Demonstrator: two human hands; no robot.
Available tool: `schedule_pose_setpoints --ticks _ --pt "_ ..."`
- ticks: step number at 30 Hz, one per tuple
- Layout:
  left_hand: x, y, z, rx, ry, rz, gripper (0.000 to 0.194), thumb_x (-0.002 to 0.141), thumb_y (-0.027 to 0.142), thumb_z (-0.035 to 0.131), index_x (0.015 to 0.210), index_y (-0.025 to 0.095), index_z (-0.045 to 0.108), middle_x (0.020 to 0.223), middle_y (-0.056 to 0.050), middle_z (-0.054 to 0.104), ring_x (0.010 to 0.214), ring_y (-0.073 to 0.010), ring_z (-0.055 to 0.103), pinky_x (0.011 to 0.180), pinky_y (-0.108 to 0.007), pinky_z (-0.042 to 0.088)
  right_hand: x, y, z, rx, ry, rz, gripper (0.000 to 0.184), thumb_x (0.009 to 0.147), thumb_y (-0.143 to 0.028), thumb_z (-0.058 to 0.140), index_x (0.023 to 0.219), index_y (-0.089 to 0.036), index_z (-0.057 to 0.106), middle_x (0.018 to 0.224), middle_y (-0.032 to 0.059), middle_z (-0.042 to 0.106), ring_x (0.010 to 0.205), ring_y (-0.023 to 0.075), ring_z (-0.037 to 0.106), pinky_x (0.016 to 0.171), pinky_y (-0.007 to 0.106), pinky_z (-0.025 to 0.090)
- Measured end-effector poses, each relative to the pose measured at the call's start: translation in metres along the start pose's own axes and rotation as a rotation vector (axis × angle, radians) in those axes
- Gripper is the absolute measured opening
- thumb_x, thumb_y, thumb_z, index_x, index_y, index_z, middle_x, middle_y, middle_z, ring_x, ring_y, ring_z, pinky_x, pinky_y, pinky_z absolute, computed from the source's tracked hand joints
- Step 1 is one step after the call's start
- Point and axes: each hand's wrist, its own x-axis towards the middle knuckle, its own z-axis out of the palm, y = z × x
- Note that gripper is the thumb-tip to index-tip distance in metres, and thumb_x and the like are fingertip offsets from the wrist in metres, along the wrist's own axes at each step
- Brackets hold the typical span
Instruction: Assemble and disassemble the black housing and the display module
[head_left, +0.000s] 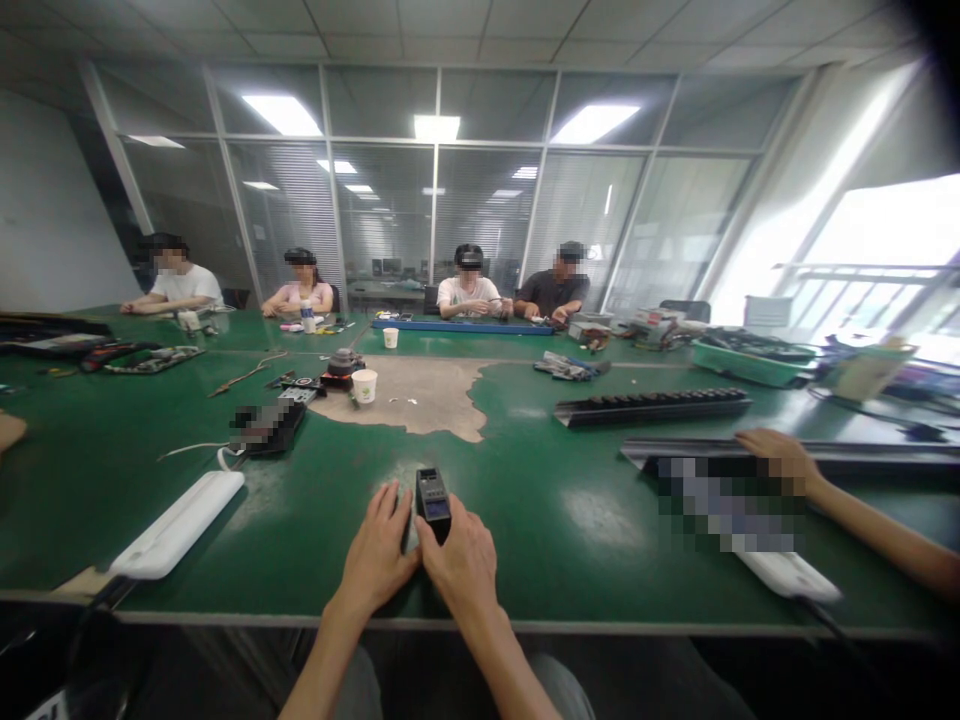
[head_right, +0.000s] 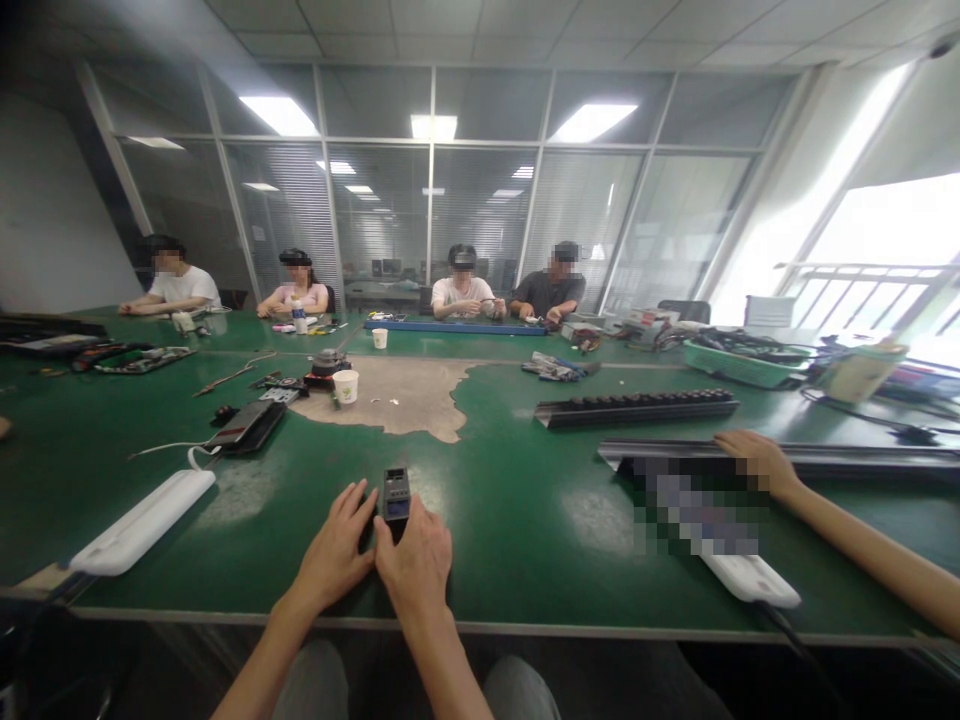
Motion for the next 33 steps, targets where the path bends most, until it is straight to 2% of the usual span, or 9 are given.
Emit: schedule_pose_setpoints --ticks 6,11,16,19,29,33 --pt "-0.001 0.000 -0.001 -0.002 -0.005 -0.011 0.076 0.085 0.058 0.053 0.145 0.016 0.037 0.157 -0.012 0.025 0.146 -0.0300 0.014 0.116 -0.046 0.025 0.014 -0.001 -0.016 0.118 0.063 0.008 0.046 0.086 -0.047 0.054 0.121 -0.017 0.057 0.106 0.0109 0.068 0.099 0.0253 0.064 0.087 0.034 0.044" --pt "-0.001 0.001 0.000 0.005 0.004 -0.026 0.080 0.083 0.067 0.052 0.144 0.017 0.039 0.156 -0.012 0.026 0.145 -0.0307 0.017 0.115 -0.046 0.025 0.025 0.023 -0.026 0.143 0.133 -0.020 0.046 0.088 -0.045 0.051 0.124 -0.017 0.055 0.112 0.0100 0.067 0.103 0.0236 0.062 0.091 0.033 0.043" --pt "0.000 0.001 -0.001 0.022 -0.010 -0.030 0.083 0.083 0.070 0.050 0.144 0.015 0.039 0.157 -0.013 0.025 0.145 -0.0319 0.017 0.116 -0.046 0.024 0.022 0.057 -0.020 0.071 0.144 0.027 0.048 0.088 -0.045 0.051 0.124 -0.015 0.055 0.111 0.0119 0.066 0.104 0.0252 0.061 0.091 0.035 0.044" --pt "0.000 0.001 -0.001 0.030 -0.014 -0.027 0.085 0.083 0.072 0.047 0.144 0.014 0.039 0.156 -0.013 0.025 0.145 -0.0319 0.017 0.116 -0.046 0.023 0.019 0.070 -0.016 0.029 0.136 0.051 0.047 0.087 -0.043 0.052 0.124 -0.015 0.054 0.111 0.0120 0.066 0.102 0.0252 0.062 0.090 0.035 0.044" --pt "-0.001 0.002 -0.003 0.032 -0.015 -0.026 0.084 0.084 0.073 0.045 0.144 0.014 0.040 0.156 -0.013 0.026 0.145 -0.0313 0.018 0.116 -0.045 0.023 0.019 0.080 -0.011 -0.017 0.131 0.030 0.046 0.088 -0.043 0.051 0.122 -0.012 0.056 0.108 0.0135 0.067 0.105 0.0253 0.061 0.091 0.036 0.045" --pt "0.000 0.002 -0.002 0.035 -0.014 -0.024 0.085 0.083 0.074 0.044 0.143 0.014 0.041 0.156 -0.014 0.026 0.145 -0.0319 0.018 0.116 -0.046 0.024 0.018 0.083 -0.007 -0.025 0.116 0.023 0.050 0.087 -0.044 0.052 0.124 -0.011 0.055 0.113 0.0148 0.065 0.108 0.0265 0.060 0.095 0.037 0.044"
